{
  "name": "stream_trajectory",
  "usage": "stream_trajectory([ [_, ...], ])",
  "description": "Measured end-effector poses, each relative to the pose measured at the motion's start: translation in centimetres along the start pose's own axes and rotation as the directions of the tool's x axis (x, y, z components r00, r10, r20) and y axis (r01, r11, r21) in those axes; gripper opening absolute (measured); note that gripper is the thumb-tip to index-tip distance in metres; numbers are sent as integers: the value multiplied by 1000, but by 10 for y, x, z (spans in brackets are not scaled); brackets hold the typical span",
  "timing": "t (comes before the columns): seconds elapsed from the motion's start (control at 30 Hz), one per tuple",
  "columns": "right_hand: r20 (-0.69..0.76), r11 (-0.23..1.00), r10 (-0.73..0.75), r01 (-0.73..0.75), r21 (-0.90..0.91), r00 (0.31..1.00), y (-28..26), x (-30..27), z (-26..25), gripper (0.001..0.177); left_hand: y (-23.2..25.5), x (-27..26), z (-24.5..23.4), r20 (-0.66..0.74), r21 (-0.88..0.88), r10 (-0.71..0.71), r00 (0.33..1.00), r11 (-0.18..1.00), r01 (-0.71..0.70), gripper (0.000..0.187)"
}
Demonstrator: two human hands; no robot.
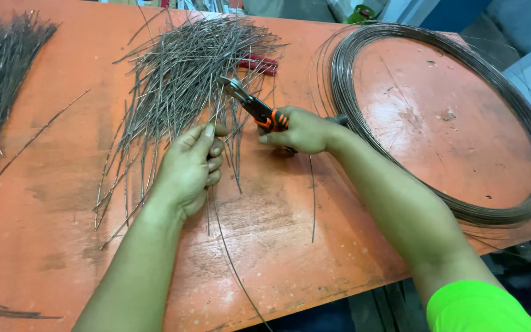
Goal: Cutting lengths of wire from a large coil using wire cutters
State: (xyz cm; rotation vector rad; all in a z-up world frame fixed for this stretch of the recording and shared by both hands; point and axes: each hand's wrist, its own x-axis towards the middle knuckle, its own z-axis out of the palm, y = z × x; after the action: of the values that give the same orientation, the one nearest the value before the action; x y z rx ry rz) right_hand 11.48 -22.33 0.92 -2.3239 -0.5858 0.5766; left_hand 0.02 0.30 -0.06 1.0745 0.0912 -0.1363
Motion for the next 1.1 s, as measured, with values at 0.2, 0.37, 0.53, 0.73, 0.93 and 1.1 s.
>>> stream_trajectory([
  [0.2, 38, 995, -97, 97, 10, 995, 20, 3, 0, 21, 0, 1, -3, 2, 11, -15, 1000, 1000, 15, 23],
  [0.37, 135, 969, -210, 187, 164, 968, 2, -5, -6, 16, 8, 15, -23, -97, 29, 143, 985, 990, -141, 22],
  [0.53, 284, 994, -90, 101, -27, 955, -46, -37, -11, 22, 18, 22, -40, -162, -13, 244, 956, 968, -249, 22],
  [0.73, 443, 962, 13, 110, -250, 896, -88, -62, 4, 40, 31, 18, -45, -204, -62, 297, 933, 947, -315, 22],
  [0.93, 534, 955, 23, 139, -261, 845, -100, -63, 15, 39, 31, 20, -47, -216, -96, 287, 933, 945, -313, 21],
  [1.1, 552, 950, 34, 146, -278, 833, -104, -59, 19, 42, 29, 21, -47, -195, -123, 292, 936, 940, -318, 20],
])
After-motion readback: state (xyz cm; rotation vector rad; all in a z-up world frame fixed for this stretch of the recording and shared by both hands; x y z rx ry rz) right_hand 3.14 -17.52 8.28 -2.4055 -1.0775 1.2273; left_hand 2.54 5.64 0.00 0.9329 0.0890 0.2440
